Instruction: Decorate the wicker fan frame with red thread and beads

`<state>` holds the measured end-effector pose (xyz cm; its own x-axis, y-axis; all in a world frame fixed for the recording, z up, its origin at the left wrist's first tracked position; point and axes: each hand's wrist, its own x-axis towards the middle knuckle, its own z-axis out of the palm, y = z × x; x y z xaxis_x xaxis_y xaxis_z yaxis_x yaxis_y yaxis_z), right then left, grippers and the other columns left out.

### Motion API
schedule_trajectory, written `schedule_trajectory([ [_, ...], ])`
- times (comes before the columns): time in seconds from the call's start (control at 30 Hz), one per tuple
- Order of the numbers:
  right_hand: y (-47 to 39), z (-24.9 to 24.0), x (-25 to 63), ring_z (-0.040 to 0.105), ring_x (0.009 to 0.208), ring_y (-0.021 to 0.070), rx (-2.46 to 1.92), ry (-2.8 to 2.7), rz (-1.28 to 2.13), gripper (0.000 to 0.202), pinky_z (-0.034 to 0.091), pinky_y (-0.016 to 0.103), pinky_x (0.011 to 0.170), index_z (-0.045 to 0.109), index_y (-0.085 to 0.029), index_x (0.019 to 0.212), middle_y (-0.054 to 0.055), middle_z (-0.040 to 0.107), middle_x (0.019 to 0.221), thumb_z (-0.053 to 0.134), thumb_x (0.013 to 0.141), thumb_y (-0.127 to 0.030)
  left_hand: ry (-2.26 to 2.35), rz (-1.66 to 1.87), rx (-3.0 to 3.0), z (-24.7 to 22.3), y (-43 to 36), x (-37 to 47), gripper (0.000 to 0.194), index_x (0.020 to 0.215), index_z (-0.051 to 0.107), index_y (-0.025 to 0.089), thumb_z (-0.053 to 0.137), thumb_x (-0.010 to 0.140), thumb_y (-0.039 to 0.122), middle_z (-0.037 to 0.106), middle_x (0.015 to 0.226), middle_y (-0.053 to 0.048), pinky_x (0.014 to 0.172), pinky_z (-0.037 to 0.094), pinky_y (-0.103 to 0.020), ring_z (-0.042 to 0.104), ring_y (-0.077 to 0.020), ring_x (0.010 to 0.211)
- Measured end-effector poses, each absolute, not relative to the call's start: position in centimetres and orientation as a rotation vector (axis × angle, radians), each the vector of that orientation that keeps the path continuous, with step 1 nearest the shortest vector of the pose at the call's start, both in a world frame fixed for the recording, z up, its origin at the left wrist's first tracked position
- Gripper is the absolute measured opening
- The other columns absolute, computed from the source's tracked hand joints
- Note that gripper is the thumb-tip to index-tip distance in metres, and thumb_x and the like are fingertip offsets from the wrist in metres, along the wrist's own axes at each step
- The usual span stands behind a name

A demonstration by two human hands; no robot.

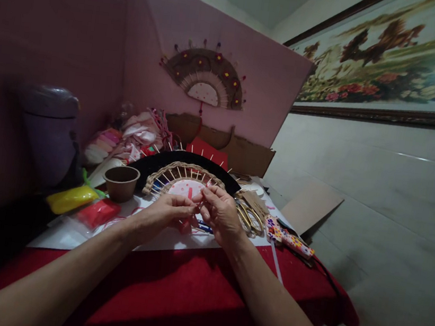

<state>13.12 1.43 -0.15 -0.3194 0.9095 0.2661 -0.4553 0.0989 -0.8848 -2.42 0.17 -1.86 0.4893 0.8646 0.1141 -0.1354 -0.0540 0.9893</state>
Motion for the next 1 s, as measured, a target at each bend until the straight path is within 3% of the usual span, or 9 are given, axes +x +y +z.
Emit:
schedule_trajectory([
  [0.17,1.5,0.0,13.2,0.038,0.033,0.0023,-0.588,-1.152,1.439,0.023,0.021,0.013,0.030,0.055,-0.017,0.072,-0.007,0.057,0.052,0.072,0.069,-0.033,0.790,0.950,1.380,-1.9,0.4,-2.7,0.025,0.081,0.064,0.012,0.072,0.070,0.034,0.062,0.060,0.000,0.048,0.029,-0.022,0.046,-0.0070,0.047],
  [0.4,1.3,0.4,13.3,0.031,0.033,0.0023,-0.604,-1.083,1.298,0.023,0.018,0.015,0.032,0.053,-0.017,0.070,-0.009,0.048,0.045,0.072,0.064,-0.029,0.879,0.932,1.297,-1.1,-0.2,-2.6,0.025,0.081,0.064,0.011,0.070,0.067,0.031,0.060,0.055,0.001,0.041,0.023,-0.020,0.040,-0.0050,0.038],
  [0.57,1.4,0.5,13.5,0.029,0.033,0.0027,-0.603,-1.064,1.199,0.022,0.017,0.016,0.032,0.054,-0.017,0.071,-0.010,0.046,0.044,0.071,0.065,-0.030,0.997,0.873,1.379,-0.6,-0.5,-2.8,0.023,0.068,0.062,0.011,0.069,0.065,0.033,0.057,0.051,0.002,0.037,0.015,-0.021,0.034,-0.0033,0.032],
  [0.87,1.3,0.4,13.5,0.026,0.033,0.0024,-0.586,-1.052,1.118,0.021,0.014,0.017,0.033,0.055,-0.017,0.069,-0.010,0.044,0.043,0.071,0.067,-0.030,1.073,0.757,1.500,-0.5,-0.6,-3.0,0.036,0.064,0.057,0.015,0.067,0.064,0.049,0.052,0.041,0.004,0.031,0.016,-0.019,0.031,-0.0044,0.029],
  [1.0,1.3,0.4,13.6,0.027,0.033,0.0025,-0.585,-1.070,1.110,0.020,0.016,0.017,0.033,0.055,-0.017,0.070,-0.009,0.045,0.044,0.070,0.067,-0.031,1.087,0.641,1.559,-0.5,-0.6,-3.3,0.039,0.057,0.052,0.017,0.072,0.057,0.051,0.051,0.040,0.004,0.031,0.017,-0.020,0.031,-0.0050,0.029],
])
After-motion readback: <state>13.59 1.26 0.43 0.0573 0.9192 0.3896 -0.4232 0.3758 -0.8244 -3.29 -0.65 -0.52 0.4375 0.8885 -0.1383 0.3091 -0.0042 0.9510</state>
